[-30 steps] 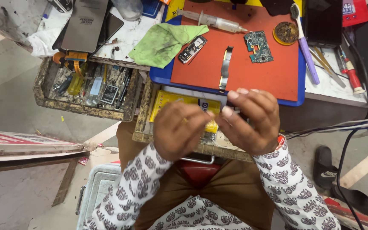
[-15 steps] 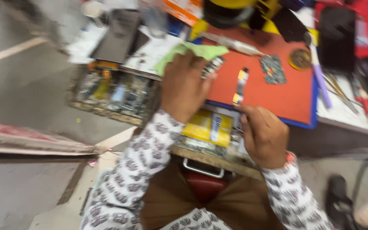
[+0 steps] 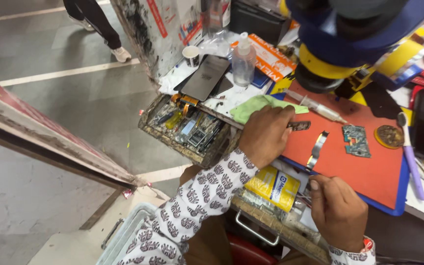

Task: The person handles a thin internal component ribbon, wraps it around a small black module, and سپس fits this assembly into the chassis of a mobile phone.

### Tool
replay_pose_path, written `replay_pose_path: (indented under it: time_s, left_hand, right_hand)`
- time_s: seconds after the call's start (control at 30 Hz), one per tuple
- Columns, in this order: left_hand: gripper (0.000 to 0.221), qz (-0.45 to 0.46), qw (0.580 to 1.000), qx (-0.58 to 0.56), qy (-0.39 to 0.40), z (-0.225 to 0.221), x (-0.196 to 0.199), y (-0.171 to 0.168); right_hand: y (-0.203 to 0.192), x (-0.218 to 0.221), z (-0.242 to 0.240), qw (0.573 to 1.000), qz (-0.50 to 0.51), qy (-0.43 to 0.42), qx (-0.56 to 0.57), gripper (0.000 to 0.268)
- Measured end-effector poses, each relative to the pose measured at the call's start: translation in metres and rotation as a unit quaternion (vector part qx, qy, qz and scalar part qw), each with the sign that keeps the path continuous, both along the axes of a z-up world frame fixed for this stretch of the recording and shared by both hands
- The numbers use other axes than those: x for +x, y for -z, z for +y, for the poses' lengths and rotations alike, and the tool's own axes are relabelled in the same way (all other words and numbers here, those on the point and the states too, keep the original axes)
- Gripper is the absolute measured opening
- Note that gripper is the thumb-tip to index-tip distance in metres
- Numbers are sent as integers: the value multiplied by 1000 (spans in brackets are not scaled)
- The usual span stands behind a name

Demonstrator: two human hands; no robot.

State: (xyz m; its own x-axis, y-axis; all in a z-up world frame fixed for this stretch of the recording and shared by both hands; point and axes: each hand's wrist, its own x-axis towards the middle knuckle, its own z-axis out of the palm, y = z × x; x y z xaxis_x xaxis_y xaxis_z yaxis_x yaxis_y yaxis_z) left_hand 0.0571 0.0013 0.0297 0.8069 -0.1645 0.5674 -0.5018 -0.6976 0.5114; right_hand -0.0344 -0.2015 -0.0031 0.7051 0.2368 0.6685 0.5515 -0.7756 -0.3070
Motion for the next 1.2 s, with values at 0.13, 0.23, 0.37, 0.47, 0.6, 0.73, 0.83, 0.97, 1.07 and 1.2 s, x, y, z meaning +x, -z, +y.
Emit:
replay_pose_path:
  time_s: [0.13, 0.23, 0.37, 0.47, 0.6, 0.73, 0.83, 0.97, 1.07, 1.2]
  left_hand:
    - [28, -66, 991, -113, 35, -5, -9, -4]
    - [38, 60, 965, -248, 65, -16, -17, -4]
    - [25, 123, 901, -373, 184, -32, -31, 12]
    - [27, 178, 876, -390, 221, -36, -39, 25]
    - [50, 282, 809, -431, 284, -27, -55, 37]
    - [61, 341, 760, -454, 317, -22, -59, 42]
    - [62, 303, 820, -375, 309, -23, -63, 44]
    - [58, 334, 790, -411, 309, -27, -65, 49]
    - [57, 342, 767, -442, 316, -25, -63, 51]
    - [55, 348, 732, -489, 322, -23, -63, 55]
  right_hand:
    - [0, -1, -2, 999, -21, 7, 36, 14]
    - [1, -2, -3, 996, -63, 11, 54, 20]
    - [2, -3, -5, 988, -119, -10, 102, 26]
    - [3, 1, -3, 980, -127, -32, 151, 29]
    - [3, 2, -7, 986, -116, -29, 114, 30]
    - [-2, 2, -12, 992, -121, -9, 21, 25]
    - [-3, 3, -11, 995, -100, -9, 31, 20]
    - [-1, 0, -15, 996, -54, -11, 70, 18]
    - [1, -1, -16, 995, -48, 8, 91, 15]
    - [3, 2, -14, 991, -46, 16, 122, 12]
